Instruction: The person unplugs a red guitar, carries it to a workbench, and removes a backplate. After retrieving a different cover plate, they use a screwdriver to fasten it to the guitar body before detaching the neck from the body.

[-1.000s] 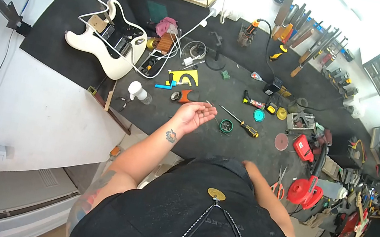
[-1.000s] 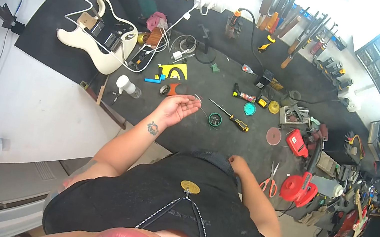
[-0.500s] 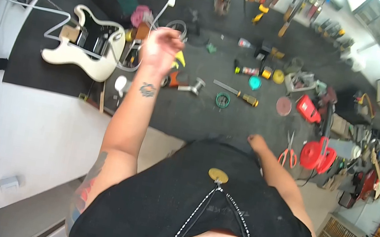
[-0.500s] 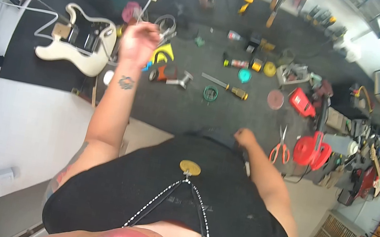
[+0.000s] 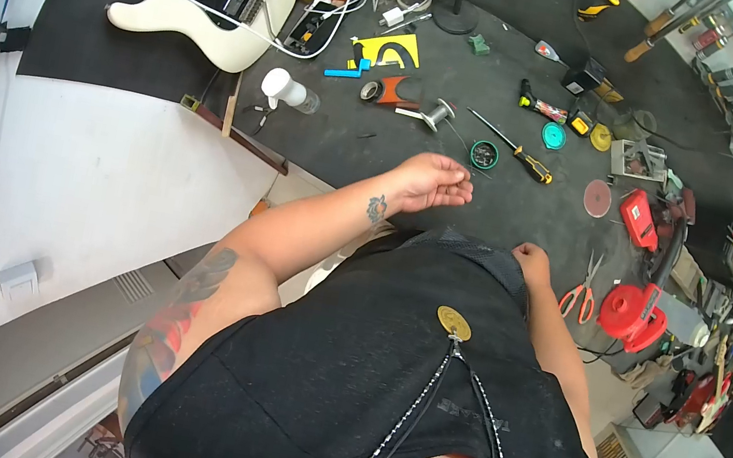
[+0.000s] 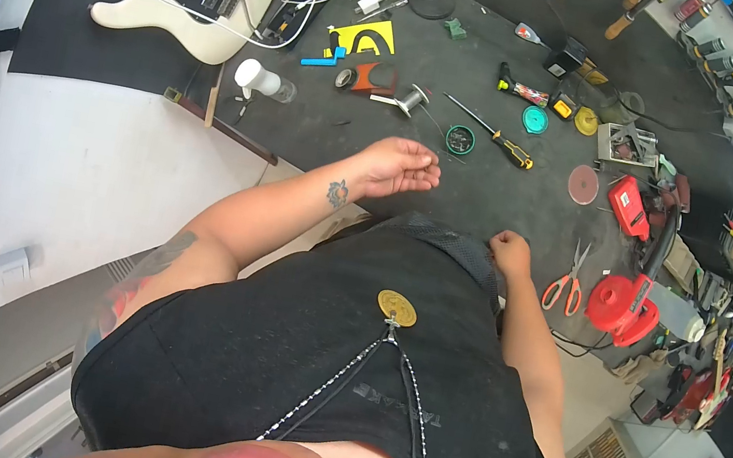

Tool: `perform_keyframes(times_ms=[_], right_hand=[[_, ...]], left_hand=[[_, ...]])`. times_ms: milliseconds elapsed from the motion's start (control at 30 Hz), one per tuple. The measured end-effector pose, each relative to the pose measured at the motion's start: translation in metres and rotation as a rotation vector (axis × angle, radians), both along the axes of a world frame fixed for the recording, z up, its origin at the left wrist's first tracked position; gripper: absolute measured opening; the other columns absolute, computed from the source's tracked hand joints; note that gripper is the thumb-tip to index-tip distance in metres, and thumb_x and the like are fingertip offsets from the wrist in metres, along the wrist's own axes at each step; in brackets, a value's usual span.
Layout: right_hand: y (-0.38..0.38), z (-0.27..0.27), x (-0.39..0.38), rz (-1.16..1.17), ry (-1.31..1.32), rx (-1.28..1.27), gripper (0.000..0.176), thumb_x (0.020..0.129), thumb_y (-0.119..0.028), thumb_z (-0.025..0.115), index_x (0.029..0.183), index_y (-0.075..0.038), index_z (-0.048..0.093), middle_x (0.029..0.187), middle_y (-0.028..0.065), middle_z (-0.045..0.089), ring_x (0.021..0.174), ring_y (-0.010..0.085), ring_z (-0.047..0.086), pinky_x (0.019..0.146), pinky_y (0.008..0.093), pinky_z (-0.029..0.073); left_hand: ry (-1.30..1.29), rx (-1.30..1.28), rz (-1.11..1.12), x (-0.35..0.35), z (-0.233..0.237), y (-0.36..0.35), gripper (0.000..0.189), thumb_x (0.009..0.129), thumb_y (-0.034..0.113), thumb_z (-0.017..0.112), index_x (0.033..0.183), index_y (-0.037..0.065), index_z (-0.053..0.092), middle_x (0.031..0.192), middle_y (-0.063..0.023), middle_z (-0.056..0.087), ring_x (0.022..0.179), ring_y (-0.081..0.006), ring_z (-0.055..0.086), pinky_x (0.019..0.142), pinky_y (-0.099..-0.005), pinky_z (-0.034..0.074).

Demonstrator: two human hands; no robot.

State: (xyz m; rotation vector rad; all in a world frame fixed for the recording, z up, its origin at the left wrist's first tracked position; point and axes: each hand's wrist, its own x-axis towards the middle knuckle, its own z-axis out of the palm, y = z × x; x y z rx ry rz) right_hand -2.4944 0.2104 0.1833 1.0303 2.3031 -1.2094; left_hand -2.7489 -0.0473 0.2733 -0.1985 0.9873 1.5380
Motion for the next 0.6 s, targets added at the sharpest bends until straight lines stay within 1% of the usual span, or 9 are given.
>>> perform_keyframes(times_ms=[33,167,233,267,333,400,433,533,600], right_hand=[[-0.001,0.008,-0.004,-0.023,-0.039,-0.040,0.015,0.085,-0.015,0.065,0.084,-0.001,0.070,0.067,0.0075,0.067,0.061,0.0187,0.064,0.061,0.0350,0.051],[0.001,0.005,-0.006,0.008,-0.055,0.022,0.014,0.085,-0.014,0.064,0.082,-0.001,0.068,0.068,0.0072,0.068,0.060,0.0174,0.064,0.060,0.0338,0.051],[0.002,0.001,0.001,0.014,0.017,-0.036,0.014,0.086,-0.014,0.064,0.085,-0.001,0.068,0.068,0.0076,0.068,0.058,0.0168,0.064,0.058,0.0339,0.051],[0.003,0.000,0.003,-0.026,0.016,-0.026,0.014,0.086,-0.014,0.064,0.085,-0.001,0.068,0.068,0.0076,0.068,0.058,0.0168,0.064,0.058,0.0339,0.051],[0.001,0.002,-0.001,0.015,-0.086,-0.066,0.020,0.087,-0.020,0.068,0.089,0.000,0.071,0.079,0.0107,0.071,0.071,0.0194,0.068,0.068,0.0370,0.054],[0.002,-0.024,0.009,-0.110,-0.083,-0.206,0.016,0.087,-0.017,0.067,0.086,-0.001,0.068,0.076,0.0105,0.071,0.064,0.0179,0.068,0.062,0.0363,0.054],[-0.001,-0.015,0.007,-0.088,-0.090,-0.146,0.013,0.087,-0.015,0.065,0.084,-0.002,0.067,0.073,0.0102,0.071,0.059,0.0152,0.066,0.057,0.0347,0.054],[-0.006,-0.011,0.008,0.072,-0.021,0.045,0.017,0.084,-0.019,0.066,0.090,-0.005,0.071,0.077,0.0131,0.073,0.068,0.0262,0.071,0.066,0.0413,0.056],[-0.010,-0.012,0.011,0.047,-0.012,0.083,0.020,0.083,-0.023,0.068,0.093,-0.006,0.073,0.084,0.0154,0.075,0.079,0.0330,0.072,0.074,0.0456,0.056]], left_hand=[[0.047,0.004,0.019,-0.006,0.002,0.002,0.015,0.106,0.005,0.052,0.117,-0.002,0.060,0.106,-0.0129,0.070,0.095,-0.0221,0.072,0.084,-0.0343,0.062],[0.112,-0.013,0.083,-0.021,-0.004,0.003,0.021,0.100,-0.001,0.053,0.120,-0.004,0.059,0.107,-0.0142,0.068,0.093,-0.0229,0.070,0.081,-0.0351,0.060],[0.143,-0.040,0.069,-0.020,-0.008,0.006,0.025,0.098,-0.002,0.053,0.122,-0.005,0.058,0.106,-0.0145,0.068,0.092,-0.0234,0.069,0.081,-0.0356,0.059],[0.119,-0.035,0.067,-0.017,-0.011,0.003,0.027,0.099,-0.001,0.053,0.126,-0.006,0.057,0.110,-0.0164,0.068,0.096,-0.0250,0.069,0.084,-0.0367,0.059],[0.105,-0.040,0.032,-0.007,-0.016,-0.004,0.030,0.102,0.001,0.053,0.131,-0.007,0.054,0.117,-0.0202,0.068,0.103,-0.0277,0.070,0.090,-0.0384,0.060],[0.111,-0.032,-0.065,0.005,-0.023,-0.004,0.032,0.105,0.005,0.052,0.134,-0.008,0.053,0.123,-0.0232,0.067,0.108,-0.0303,0.070,0.095,-0.0400,0.060],[0.105,-0.031,-0.120,0.009,-0.030,-0.005,0.033,0.106,0.008,0.052,0.135,-0.009,0.053,0.125,-0.0245,0.067,0.109,-0.0319,0.071,0.097,-0.0411,0.060],[0.037,-0.077,-0.295,0.019,-0.037,0.005,0.029,0.107,0.010,0.053,0.129,-0.007,0.057,0.116,-0.0197,0.070,0.100,-0.0272,0.072,0.089,-0.0368,0.061],[0.027,-0.096,-0.370,0.025,-0.039,0.015,0.023,0.107,0.014,0.055,0.120,-0.003,0.062,0.098,-0.0113,0.072,0.083,-0.0183,0.071,0.076,-0.0305,0.060]])
